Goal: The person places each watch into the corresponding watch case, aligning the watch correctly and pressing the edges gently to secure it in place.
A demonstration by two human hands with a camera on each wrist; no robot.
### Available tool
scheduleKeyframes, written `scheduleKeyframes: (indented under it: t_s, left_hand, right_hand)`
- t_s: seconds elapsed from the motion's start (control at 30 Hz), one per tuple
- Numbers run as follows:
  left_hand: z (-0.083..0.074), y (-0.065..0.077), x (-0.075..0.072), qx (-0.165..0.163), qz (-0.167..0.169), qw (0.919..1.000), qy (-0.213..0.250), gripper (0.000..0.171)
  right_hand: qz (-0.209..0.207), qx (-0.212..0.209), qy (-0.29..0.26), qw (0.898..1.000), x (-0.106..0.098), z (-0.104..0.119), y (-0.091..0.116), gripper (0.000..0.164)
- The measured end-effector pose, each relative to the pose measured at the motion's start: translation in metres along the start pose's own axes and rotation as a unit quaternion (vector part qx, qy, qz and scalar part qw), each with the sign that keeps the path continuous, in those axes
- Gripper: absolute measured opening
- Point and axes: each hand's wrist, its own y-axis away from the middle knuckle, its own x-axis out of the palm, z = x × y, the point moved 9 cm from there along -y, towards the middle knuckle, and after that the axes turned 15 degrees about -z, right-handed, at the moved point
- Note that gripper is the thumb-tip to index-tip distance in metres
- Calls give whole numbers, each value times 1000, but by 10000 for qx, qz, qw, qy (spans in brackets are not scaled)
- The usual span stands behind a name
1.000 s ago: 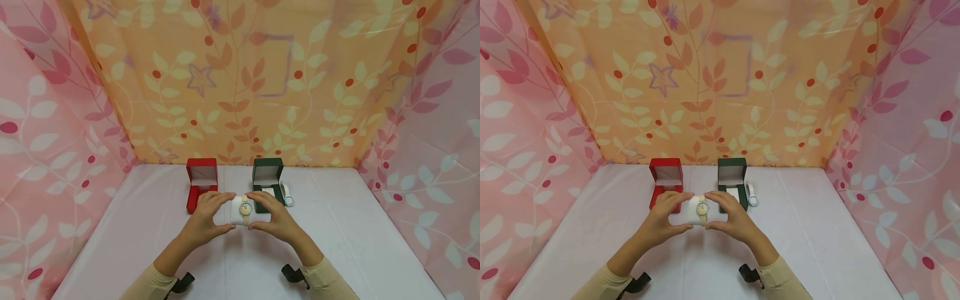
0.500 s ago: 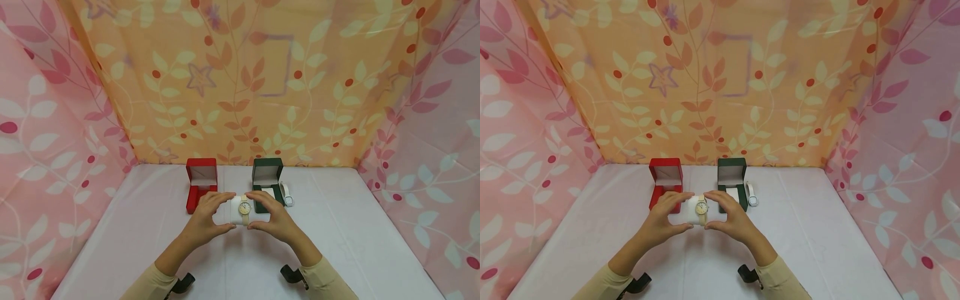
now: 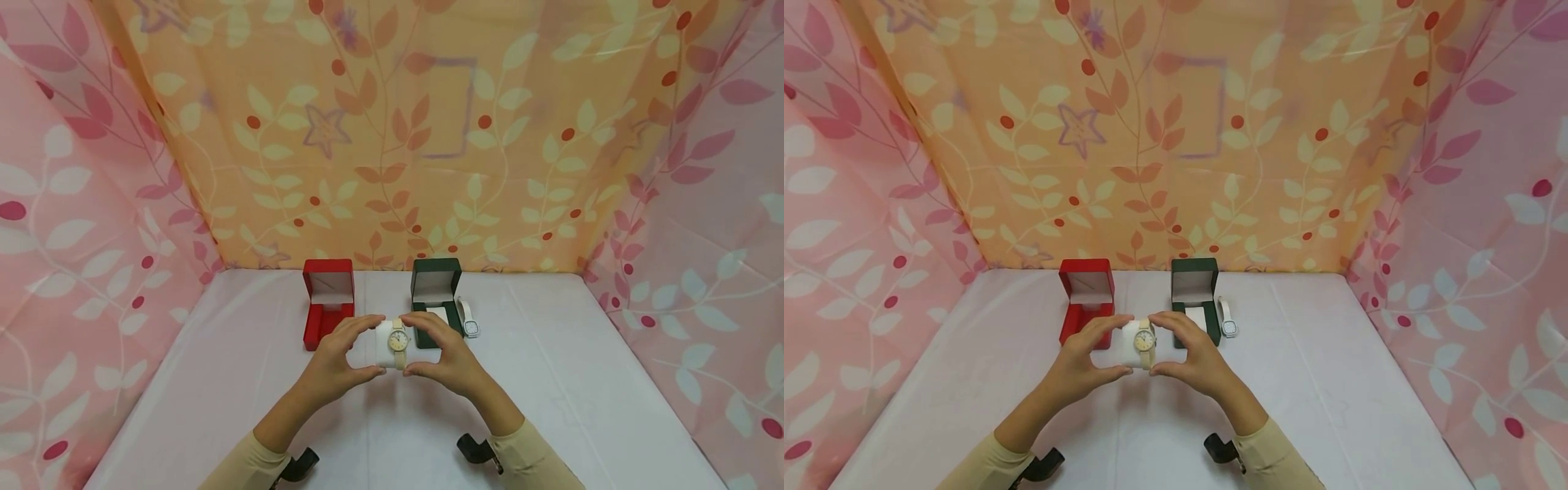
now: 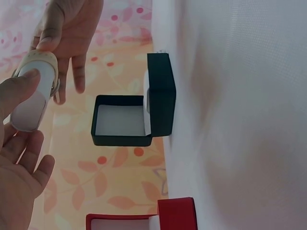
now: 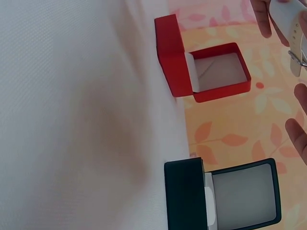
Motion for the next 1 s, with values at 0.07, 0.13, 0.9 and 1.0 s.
scheduleKeyframes:
  t_s: [0.07, 0.13, 0.9, 1.0]
  left_hand:
    - [0, 0, 0, -32, -6, 10000, 12, 90]
    - [0, 0, 0, -28, -15, 10000, 43, 89]
    - [-7, -1, 1, 442, 15, 9989, 177, 88]
    - [-8, -1, 0, 526, 51, 9985, 166, 89]
  right_hand:
    - [-15, -61, -4, 10000, 0, 2, -1, 81]
    - [-17, -58, -35, 10000, 0, 1, -1, 82]
    - [143, 22, 155, 9998, 6, -25, 5, 87]
    - [325, -81, 256, 9991, 5, -27, 6, 86]
